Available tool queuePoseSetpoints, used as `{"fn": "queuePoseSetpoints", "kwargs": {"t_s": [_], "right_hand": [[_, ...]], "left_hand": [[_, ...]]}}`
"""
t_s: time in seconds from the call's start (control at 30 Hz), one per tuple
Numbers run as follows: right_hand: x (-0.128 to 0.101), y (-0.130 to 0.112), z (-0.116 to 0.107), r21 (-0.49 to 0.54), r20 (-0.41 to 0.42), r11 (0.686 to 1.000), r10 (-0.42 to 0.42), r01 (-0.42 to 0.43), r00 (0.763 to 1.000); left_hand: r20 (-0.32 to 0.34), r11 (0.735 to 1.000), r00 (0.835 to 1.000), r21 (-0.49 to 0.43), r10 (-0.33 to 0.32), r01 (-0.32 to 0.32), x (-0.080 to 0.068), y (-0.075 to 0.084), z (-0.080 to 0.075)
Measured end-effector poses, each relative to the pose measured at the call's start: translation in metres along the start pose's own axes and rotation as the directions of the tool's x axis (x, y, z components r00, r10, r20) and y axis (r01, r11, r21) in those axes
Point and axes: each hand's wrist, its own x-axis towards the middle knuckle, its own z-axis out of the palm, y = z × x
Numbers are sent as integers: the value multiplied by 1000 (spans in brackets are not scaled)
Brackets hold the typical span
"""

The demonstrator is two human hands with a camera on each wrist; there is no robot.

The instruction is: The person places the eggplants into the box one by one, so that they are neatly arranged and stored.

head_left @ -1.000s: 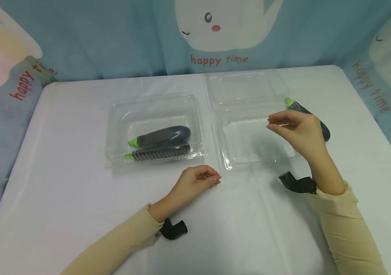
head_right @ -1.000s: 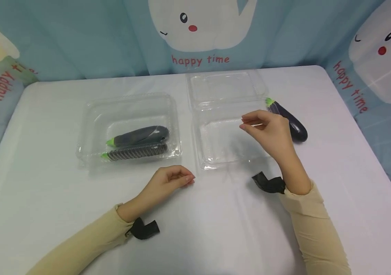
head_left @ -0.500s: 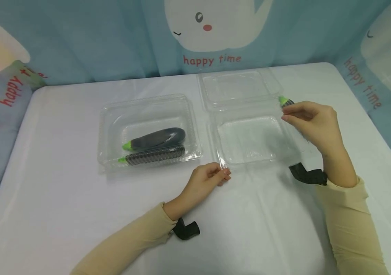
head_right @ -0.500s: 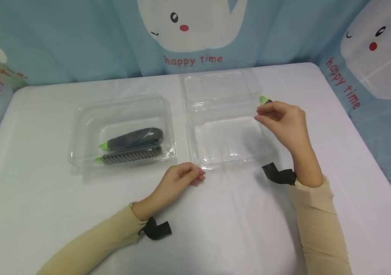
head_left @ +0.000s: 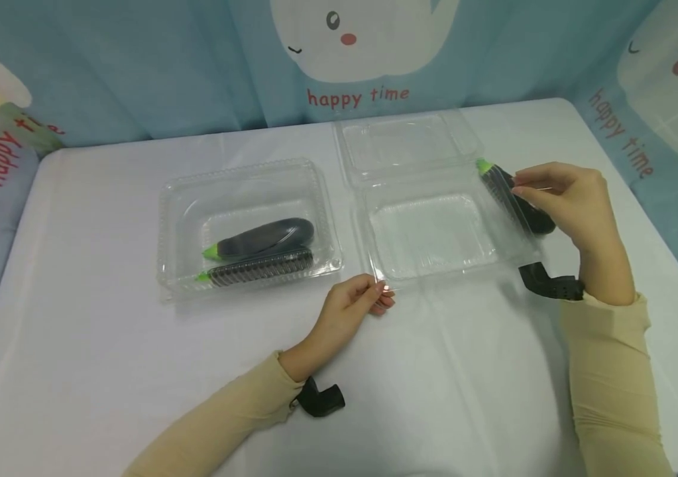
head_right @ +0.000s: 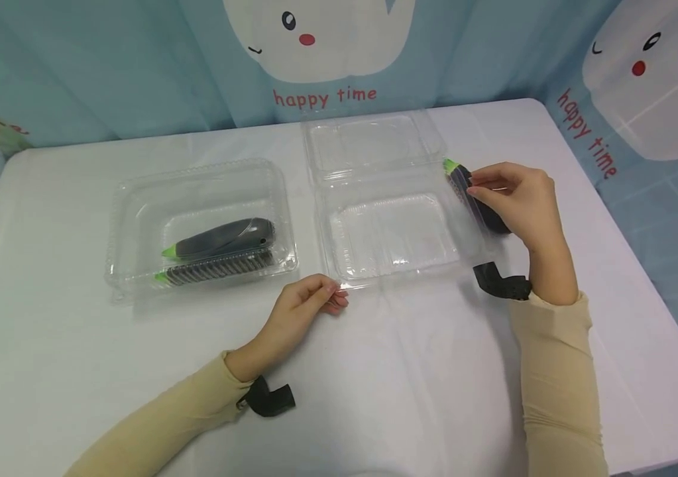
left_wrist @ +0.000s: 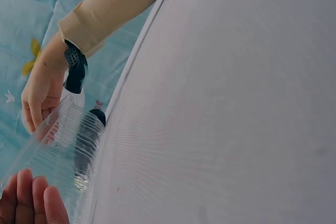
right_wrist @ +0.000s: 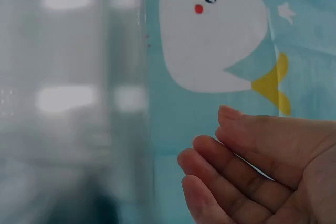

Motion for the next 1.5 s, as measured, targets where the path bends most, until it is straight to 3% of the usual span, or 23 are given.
{"fn": "queuePoseSetpoints", "kwargs": {"t_s": [0.2, 0.4, 0.73, 1.1, 1.27, 1.5], "right_hand": [[1, 15, -7, 10, -31, 1000, 5, -5, 1000], [1, 28, -15, 42, -34, 997, 65, -63, 997], [6, 47, -17, -31, 57, 991, 128, -127, 990], [10, 60, -8, -173, 174, 965, 226, -196, 959], [13, 62, -4, -185, 216, 960, 250, -212, 944], [13, 64, -2, -171, 216, 963, 244, -210, 945]], "left_hand": [[3, 999, 1000, -35, 0, 0, 0, -2, 2], [3, 999, 1000, -45, -9, 10, -1, -3, 0], [4, 997, 999, -62, -36, 36, -2, -1, -2], [7, 996, 999, -70, -46, 47, -2, -2, -3], [3, 997, 999, -66, -35, 36, -2, -4, -3], [2, 997, 1000, -72, -21, 21, -2, -3, -3]]}}
